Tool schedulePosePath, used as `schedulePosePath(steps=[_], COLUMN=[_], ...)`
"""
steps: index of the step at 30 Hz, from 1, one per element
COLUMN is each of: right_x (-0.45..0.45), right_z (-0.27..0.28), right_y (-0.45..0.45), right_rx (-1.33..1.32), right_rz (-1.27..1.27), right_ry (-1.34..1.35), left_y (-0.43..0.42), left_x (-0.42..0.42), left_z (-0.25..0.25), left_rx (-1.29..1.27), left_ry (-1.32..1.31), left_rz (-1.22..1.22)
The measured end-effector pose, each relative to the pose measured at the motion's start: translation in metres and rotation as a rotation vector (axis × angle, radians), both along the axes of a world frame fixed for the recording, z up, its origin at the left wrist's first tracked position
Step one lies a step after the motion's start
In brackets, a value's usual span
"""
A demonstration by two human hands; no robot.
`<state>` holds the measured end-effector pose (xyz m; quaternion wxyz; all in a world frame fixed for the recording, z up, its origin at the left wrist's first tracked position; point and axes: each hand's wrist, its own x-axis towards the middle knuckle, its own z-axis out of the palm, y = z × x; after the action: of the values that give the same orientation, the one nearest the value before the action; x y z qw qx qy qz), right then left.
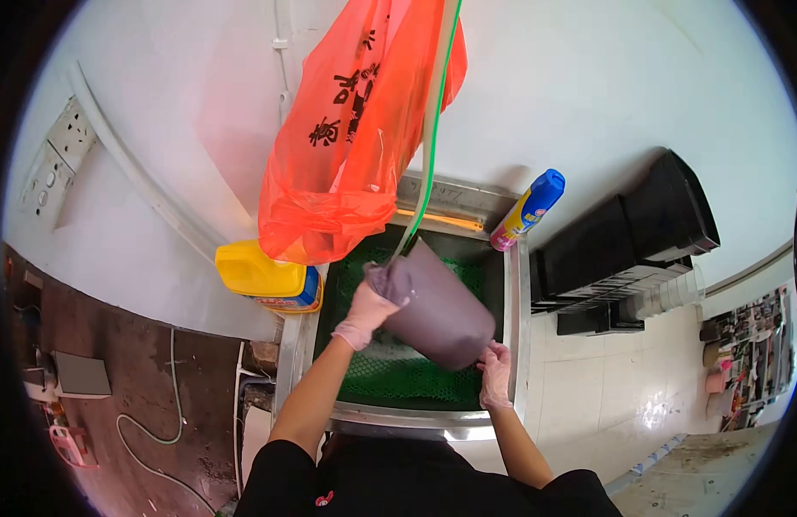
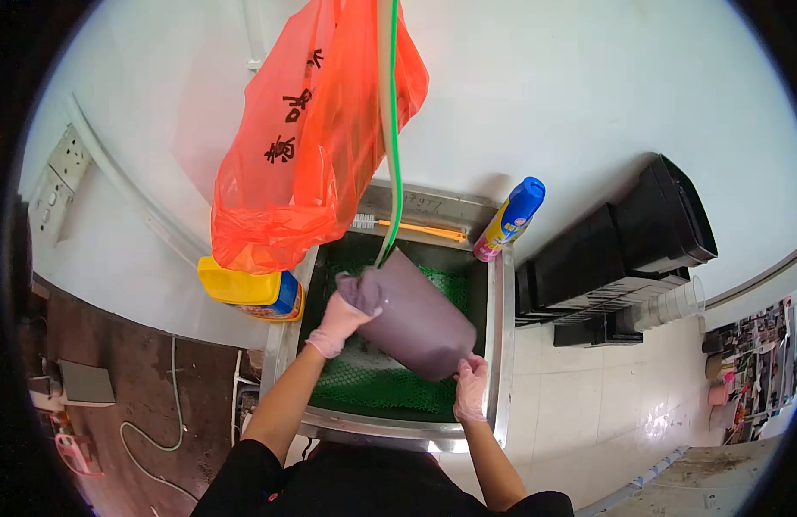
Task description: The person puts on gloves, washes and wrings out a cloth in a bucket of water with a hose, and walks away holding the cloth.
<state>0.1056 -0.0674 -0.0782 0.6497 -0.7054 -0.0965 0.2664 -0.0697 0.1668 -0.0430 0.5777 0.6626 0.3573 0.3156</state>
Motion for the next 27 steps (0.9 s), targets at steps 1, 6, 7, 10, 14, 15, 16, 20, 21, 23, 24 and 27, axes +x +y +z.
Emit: schedulePosePath(steps=[1,6,7,10,14,15,16,20,21,23,24,27], right_x=[0.002,0.033,0.042,0.059,0.050,0.044,0.036,0.015,0.015,0.011,0.007,0.005], right_z=[0.000,0.030,0.041,0.092,0.220,0.254,0.288,0.400,0.419,0.454,0.472,0.514], right_y=[0.007,0.052,0.063,0.107,0.159,0.173,0.187,0.236,0.251,0.276,0.285,0.315], right_rx=[-0.030,0.055,0.066,0.150,0.266,0.321,0.370,0.618,0.704,0.883,0.981,0.955], right_rz=[0.070,0.261,0.259,0.363,0.484,0.478,0.470,0.497,0.479,0.467,0.472,0.625], right_ry=[-0.015,-0.078,-0.086,-0.226,-0.337,-0.424,-0.507,-0.755,-0.772,-0.764,-0.740,-0.921], left_y=[-0.006,-0.033,-0.037,-0.048,-0.065,-0.069,-0.074,-0.094,-0.098,-0.107,-0.109,-0.108], left_x=[0.004,0.015,0.014,0.004,-0.005,-0.009,-0.014,-0.020,-0.021,-0.026,-0.029,-0.033], left_z=[0.004,-0.013,-0.019,-0.027,-0.028,-0.027,-0.028,-0.046,-0.050,-0.055,-0.055,-0.056], left_rx=[0.006,0.698,0.901,0.989,0.922,0.946,0.899,0.887,0.899,0.869,0.838,0.808], left_ry=[-0.001,0.333,0.400,0.423,0.325,0.320,0.276,0.275,0.298,0.322,0.344,0.367], left_rz=[0.003,-0.035,-0.115,-0.183,-0.229,-0.225,-0.250,-0.366,-0.410,-0.424,-0.434,-0.436])
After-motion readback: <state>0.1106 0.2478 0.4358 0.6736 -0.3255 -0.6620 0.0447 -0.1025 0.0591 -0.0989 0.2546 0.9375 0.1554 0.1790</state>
